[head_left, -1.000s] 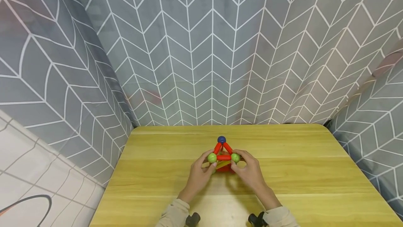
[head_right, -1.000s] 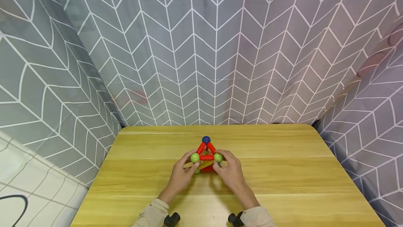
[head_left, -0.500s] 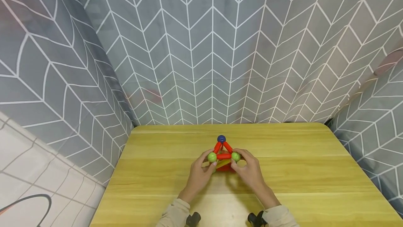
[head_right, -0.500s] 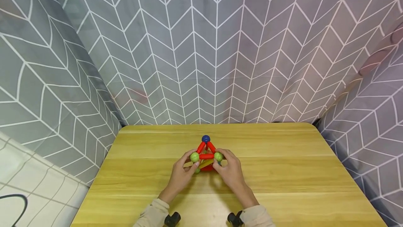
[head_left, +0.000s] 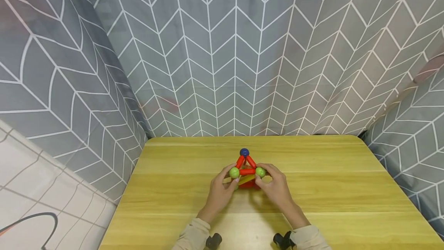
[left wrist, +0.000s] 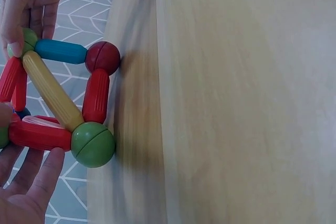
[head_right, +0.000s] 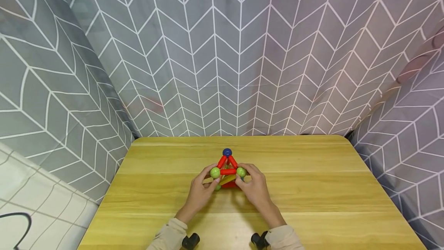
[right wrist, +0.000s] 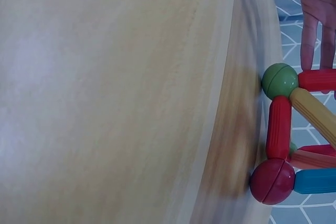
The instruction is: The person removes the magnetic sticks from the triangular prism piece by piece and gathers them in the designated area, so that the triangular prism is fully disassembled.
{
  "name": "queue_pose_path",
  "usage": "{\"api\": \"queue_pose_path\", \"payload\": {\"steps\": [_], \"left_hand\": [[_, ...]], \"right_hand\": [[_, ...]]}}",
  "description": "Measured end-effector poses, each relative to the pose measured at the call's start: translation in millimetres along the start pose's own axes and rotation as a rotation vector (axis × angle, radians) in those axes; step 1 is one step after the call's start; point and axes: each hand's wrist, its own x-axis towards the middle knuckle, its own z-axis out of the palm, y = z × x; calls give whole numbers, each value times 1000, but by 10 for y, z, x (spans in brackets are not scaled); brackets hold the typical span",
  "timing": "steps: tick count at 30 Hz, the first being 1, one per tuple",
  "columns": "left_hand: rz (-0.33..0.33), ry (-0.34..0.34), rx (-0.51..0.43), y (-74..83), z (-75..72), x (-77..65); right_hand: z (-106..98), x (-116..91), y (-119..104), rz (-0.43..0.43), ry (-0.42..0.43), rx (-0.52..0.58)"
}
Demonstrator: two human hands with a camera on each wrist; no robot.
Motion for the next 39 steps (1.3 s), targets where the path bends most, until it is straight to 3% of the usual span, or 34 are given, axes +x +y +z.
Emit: {"api": "queue_pose_path", "payload": {"steps": [4, 18, 32, 39], "left_hand": [[20, -13, -8, -28, -14, 6], [-5, 4, -6, -12, -11, -3], [11, 7, -14, -22, 0, -18], [10, 32, 28, 17, 40, -24]], "right_hand": [[4, 0, 5, 6, 3, 0], [-6, 15, -23, 31, -1, 45], [-40, 35, -57, 199, -63, 123], [-50, 60, -73, 201, -65, 113]]}}
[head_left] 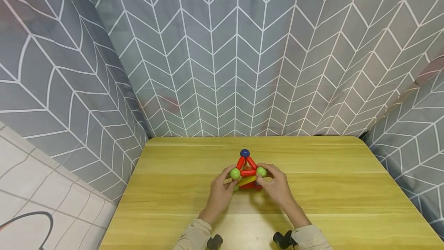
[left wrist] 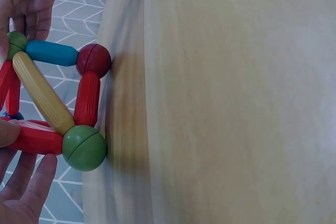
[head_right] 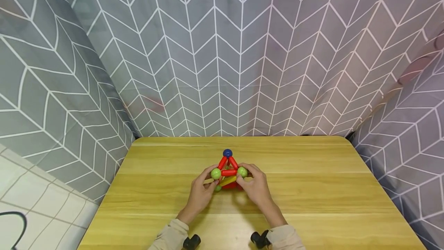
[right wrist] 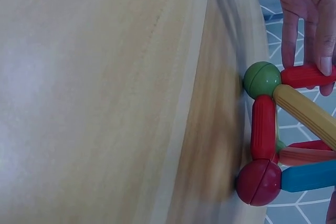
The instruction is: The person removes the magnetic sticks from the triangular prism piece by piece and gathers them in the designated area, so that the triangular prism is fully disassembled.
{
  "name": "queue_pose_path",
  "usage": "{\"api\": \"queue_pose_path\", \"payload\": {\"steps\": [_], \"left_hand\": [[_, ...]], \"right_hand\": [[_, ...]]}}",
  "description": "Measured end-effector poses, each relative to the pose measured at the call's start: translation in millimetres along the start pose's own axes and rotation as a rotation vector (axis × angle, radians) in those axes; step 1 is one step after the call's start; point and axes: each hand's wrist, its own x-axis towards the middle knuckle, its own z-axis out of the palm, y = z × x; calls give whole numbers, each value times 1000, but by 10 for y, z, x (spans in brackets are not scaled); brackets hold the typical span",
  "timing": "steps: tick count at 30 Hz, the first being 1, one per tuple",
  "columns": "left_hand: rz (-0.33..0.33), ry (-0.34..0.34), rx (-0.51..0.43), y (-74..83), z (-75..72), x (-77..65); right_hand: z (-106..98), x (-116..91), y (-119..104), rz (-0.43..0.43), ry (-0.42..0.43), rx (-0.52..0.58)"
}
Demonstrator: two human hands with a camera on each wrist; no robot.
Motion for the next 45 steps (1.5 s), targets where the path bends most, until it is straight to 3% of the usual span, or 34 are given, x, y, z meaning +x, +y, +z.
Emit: {"api": "queue_pose_path", "payload": {"steps": [14, 26, 29, 37, 45], "left_hand": [[29, -20, -47, -46, -53, 0], [-23, -1, -42, 71, -45, 6], [-13, -4, -62, -8, -47, 8], [-34, -18, -56, -13, -60, 2], [-41, -27, -63, -12, -56, -4]], "right_hand": [[-107, 42, 26, 7, 17, -72], [-162, 77, 114, 184, 18, -36], [-158, 91, 168, 204, 4, -27], [-93, 110, 329, 234, -8, 12], [-16, 107, 486, 262, -55, -30]]}}
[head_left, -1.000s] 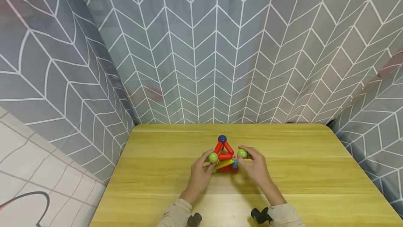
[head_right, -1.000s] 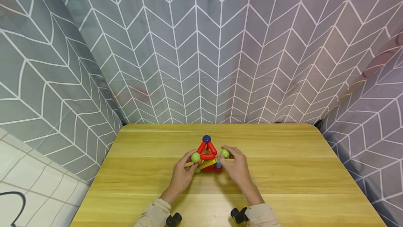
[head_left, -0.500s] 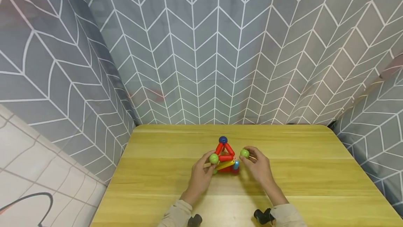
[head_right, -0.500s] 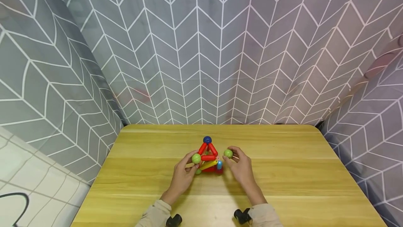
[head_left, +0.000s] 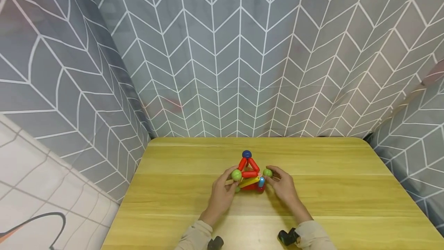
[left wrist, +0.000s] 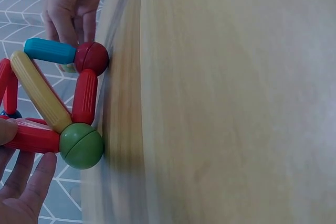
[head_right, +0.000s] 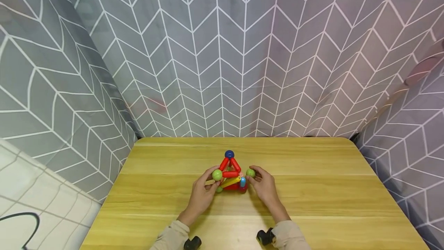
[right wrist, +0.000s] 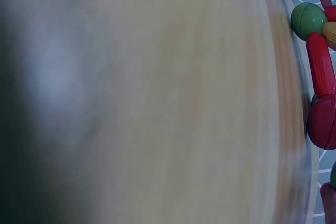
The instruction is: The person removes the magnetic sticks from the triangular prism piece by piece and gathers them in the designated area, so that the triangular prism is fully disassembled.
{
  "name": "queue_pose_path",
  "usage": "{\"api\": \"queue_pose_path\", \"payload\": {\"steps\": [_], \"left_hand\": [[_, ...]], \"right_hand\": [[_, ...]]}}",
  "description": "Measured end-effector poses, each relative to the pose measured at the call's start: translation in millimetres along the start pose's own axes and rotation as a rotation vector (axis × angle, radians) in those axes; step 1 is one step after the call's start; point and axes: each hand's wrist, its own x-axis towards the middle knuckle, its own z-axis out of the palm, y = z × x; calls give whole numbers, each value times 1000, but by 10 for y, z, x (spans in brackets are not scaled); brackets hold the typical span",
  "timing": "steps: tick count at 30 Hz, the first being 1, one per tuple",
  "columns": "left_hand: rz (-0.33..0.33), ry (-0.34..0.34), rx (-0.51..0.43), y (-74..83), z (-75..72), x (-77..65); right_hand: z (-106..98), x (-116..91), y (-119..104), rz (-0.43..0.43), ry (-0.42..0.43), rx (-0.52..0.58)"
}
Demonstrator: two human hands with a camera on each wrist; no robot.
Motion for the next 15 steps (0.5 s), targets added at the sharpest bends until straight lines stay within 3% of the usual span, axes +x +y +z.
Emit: {"api": "queue_pose_path", "payload": {"steps": [15], "left_hand": [[7, -13, 29, -12, -11, 1]], "right_hand": [[111, 80, 55, -31, -16, -63]]}}
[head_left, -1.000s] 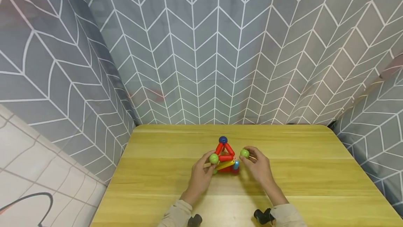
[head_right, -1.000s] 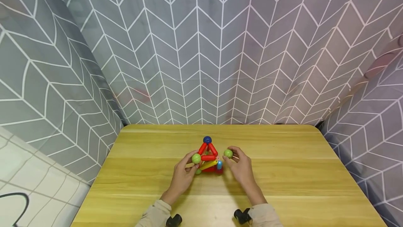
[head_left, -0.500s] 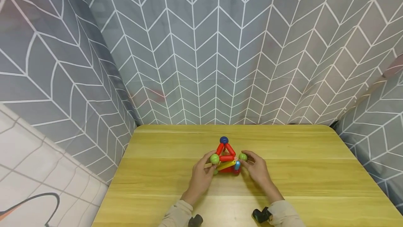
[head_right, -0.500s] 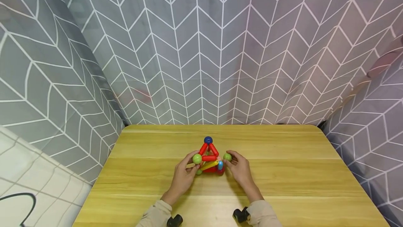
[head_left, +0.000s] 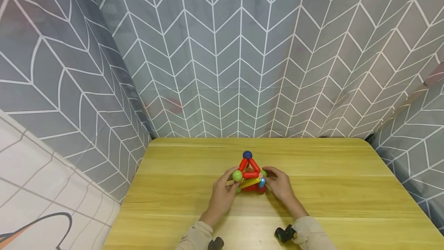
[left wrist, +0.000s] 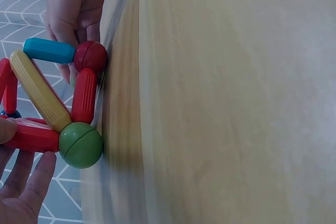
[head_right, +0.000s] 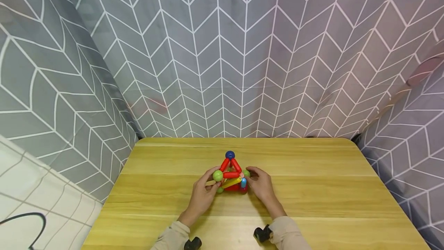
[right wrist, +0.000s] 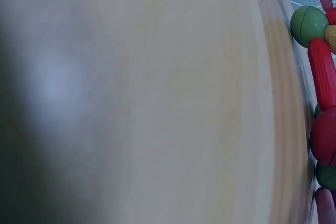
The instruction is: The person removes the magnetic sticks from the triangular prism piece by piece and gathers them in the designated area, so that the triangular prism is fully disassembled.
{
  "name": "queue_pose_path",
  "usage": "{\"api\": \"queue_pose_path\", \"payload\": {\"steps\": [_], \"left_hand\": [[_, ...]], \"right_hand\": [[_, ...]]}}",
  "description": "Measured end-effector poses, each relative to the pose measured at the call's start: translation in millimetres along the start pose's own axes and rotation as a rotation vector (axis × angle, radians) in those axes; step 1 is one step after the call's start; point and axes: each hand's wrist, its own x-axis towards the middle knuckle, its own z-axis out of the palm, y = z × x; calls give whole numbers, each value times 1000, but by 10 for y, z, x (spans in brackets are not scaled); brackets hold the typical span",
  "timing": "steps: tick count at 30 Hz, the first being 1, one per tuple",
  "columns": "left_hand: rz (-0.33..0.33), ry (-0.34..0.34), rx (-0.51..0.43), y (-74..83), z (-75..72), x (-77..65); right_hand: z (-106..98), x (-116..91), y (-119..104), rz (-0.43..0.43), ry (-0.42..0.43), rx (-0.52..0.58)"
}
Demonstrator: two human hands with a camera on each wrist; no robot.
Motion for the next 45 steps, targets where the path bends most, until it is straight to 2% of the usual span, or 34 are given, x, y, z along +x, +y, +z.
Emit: {"api": "queue_pose_path", "payload": {"steps": [5, 19, 22, 27, 30, 40, 45], "left_hand": [[22, 0, 7, 6, 4, -8], [7, 10, -16, 18, 12, -11], [-9, 17, -12, 69, 22, -2], [4, 17, -14, 70, 21, 5], [21, 9, -12, 19, 14, 2], [28, -3, -6, 3, 6, -7], [36, 1, 8, -5, 3, -10]], "right_hand": [[28, 10, -31, 4, -15, 0], [52, 21, -74, 15, -11, 7], [44, 31, -75, 22, -20, 8], [34, 38, -66, 23, -19, 13], [29, 24, -56, 17, -13, 11], [27, -14, -40, -51, 30, -10], [8, -2, -41, -8, 0, 6]]}}
